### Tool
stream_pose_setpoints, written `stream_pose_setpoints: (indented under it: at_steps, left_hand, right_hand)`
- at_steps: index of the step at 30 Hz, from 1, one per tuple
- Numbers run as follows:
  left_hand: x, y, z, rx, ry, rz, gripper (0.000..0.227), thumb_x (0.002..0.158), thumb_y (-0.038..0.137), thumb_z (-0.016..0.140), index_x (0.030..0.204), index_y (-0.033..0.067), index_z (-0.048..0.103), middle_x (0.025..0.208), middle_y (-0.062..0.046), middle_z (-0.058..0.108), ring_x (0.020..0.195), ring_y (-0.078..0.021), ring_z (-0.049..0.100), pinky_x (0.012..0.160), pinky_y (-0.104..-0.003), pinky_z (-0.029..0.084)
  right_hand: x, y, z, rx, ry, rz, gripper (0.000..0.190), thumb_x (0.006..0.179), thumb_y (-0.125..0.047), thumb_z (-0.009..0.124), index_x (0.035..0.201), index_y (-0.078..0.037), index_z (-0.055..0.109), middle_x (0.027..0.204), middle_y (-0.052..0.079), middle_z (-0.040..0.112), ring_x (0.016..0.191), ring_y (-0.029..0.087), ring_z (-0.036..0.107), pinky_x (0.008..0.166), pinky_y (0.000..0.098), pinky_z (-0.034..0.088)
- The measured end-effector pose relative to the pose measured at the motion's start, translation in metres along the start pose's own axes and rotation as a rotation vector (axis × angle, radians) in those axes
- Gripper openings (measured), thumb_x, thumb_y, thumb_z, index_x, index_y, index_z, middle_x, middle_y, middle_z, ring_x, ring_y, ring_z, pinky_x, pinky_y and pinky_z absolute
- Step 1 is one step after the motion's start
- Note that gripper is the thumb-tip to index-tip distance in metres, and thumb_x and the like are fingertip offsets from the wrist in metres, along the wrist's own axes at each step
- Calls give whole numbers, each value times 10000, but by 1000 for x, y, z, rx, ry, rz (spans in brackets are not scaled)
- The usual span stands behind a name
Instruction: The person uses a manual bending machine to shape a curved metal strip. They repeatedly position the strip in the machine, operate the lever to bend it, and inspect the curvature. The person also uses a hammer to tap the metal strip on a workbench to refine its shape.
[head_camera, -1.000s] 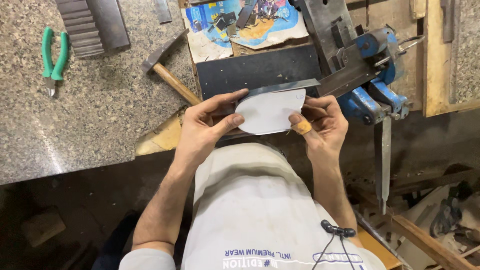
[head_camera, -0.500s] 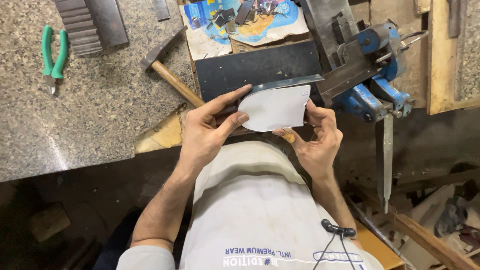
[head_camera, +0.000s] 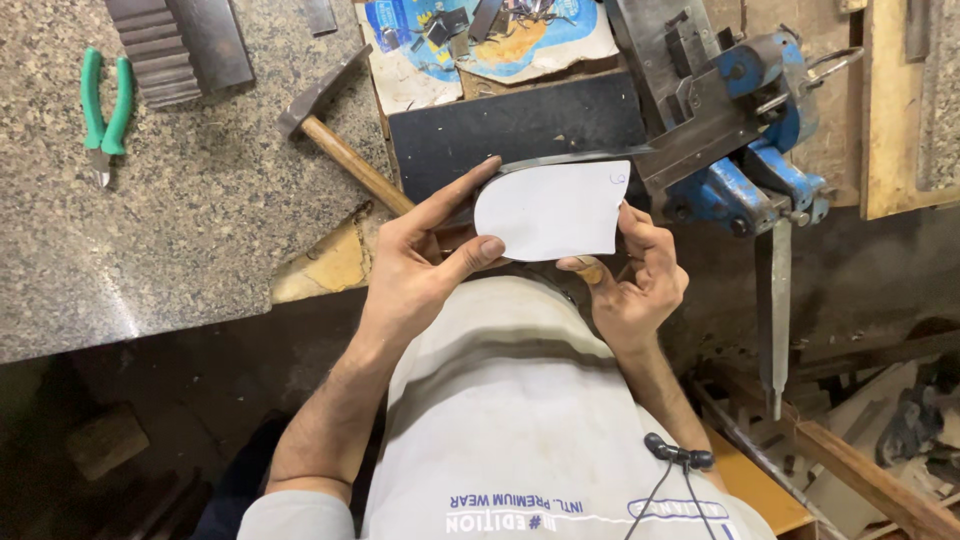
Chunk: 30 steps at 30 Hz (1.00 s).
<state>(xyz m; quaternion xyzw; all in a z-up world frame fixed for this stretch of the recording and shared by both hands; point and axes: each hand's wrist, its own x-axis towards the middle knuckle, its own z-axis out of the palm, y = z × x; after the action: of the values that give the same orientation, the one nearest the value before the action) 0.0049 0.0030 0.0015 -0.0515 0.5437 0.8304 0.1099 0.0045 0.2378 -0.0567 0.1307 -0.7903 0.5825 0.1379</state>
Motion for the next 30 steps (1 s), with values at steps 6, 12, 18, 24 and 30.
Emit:
stream_pose_setpoints:
  at_steps: [6,12,18,24,30]
  left_hand:
    - [-4,2,-2,-7,-29,10,622,958,35,742,1532,23,501,1379,-149,674,1195,-187,686,1018,-319,596]
    - [-6,6,-2,1,-89,56,590,976,41,725,1517,6,493,1361,-134,667,1231,-167,664,1048,-311,582]
    - [-5,14,-1,195,-87,127,429,1030,110,696,1441,25,607,1199,-84,709,1076,-114,687,920,-255,596]
    - [5,23,0,368,-45,116,312,1038,176,667,1314,36,705,1168,-34,714,952,-80,649,789,-227,558]
    - [13,18,-1,77,-111,8,335,1088,217,613,1344,13,686,1178,-56,722,1063,-86,658,928,-243,567]
  right_hand:
    - [-3,2,-4,55,-12,-51,530,886,-106,850,1288,60,547,1278,257,668,1087,219,728,862,308,664]
    - [-4,-5,-9,90,-17,-51,517,895,-65,832,1305,59,543,1303,260,656,1045,211,740,812,302,645]
    - [-5,-1,-14,95,-1,-42,552,856,-7,854,1294,48,522,1357,289,623,1100,248,726,789,290,657]
    - [-4,2,-14,98,-38,-58,577,842,-23,887,1300,15,538,1376,237,615,1160,230,680,901,299,644]
    - [-2,6,-16,67,-28,-9,618,786,-68,912,1284,-2,552,1370,219,620,1131,210,699,879,283,623]
